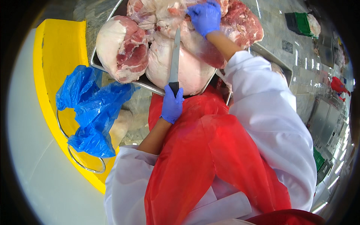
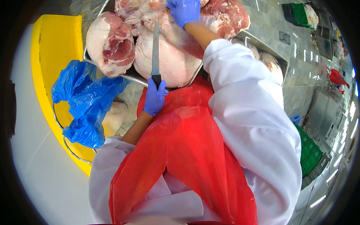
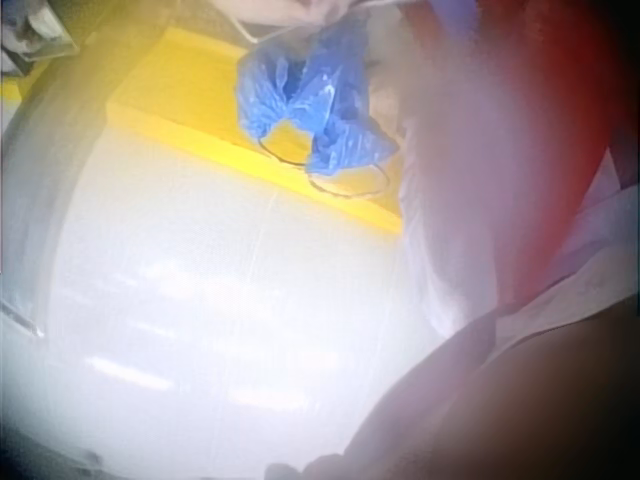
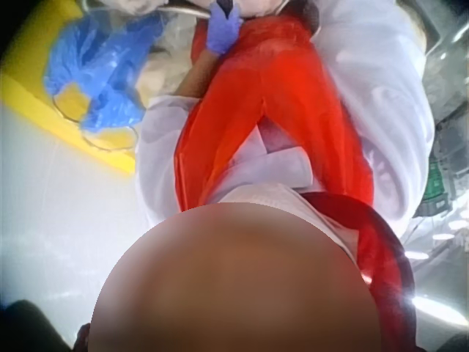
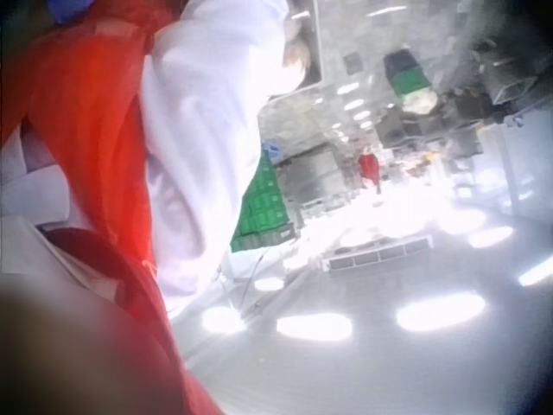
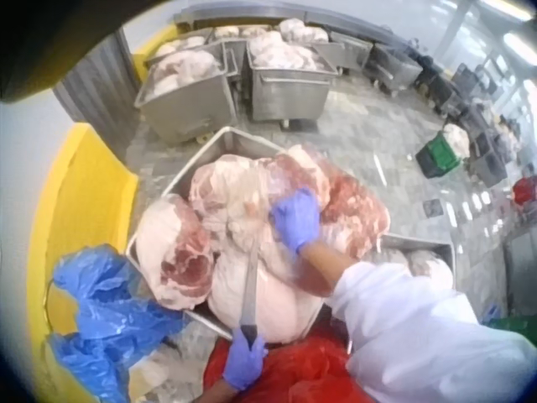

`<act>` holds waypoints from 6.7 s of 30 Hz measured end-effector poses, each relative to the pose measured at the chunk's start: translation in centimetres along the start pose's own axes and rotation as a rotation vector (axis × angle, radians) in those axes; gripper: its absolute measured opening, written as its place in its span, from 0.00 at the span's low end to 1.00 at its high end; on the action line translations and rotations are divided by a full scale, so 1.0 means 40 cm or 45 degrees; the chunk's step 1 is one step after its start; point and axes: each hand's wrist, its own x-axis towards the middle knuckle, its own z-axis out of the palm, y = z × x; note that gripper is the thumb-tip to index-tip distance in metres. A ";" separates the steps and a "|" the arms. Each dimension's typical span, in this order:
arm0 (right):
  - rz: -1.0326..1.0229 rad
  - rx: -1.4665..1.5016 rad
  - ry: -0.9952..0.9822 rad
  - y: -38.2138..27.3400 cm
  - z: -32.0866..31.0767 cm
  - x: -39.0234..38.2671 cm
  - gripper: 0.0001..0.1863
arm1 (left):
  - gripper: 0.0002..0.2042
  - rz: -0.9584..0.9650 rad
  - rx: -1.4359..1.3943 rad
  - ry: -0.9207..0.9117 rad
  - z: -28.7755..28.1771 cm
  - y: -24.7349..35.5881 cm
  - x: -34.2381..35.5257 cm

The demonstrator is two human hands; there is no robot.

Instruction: The person is cutting raw meat with a knife. They are wearing blue gloves and a red apron. The meat is placed on a metal tray, and the person is using a knife to cut it into smaller pieces.

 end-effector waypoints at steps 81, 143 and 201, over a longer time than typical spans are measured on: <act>0.150 0.602 0.493 0.233 -0.115 0.082 0.07 | 0.30 0.555 1.385 0.478 -0.124 -0.051 0.318; 0.327 0.594 0.382 0.229 -0.113 0.101 0.12 | 0.28 0.643 0.650 0.306 -0.119 0.204 -0.054; 0.170 0.487 0.508 0.225 -0.117 0.105 0.12 | 0.37 0.435 -0.620 0.558 0.692 0.345 0.197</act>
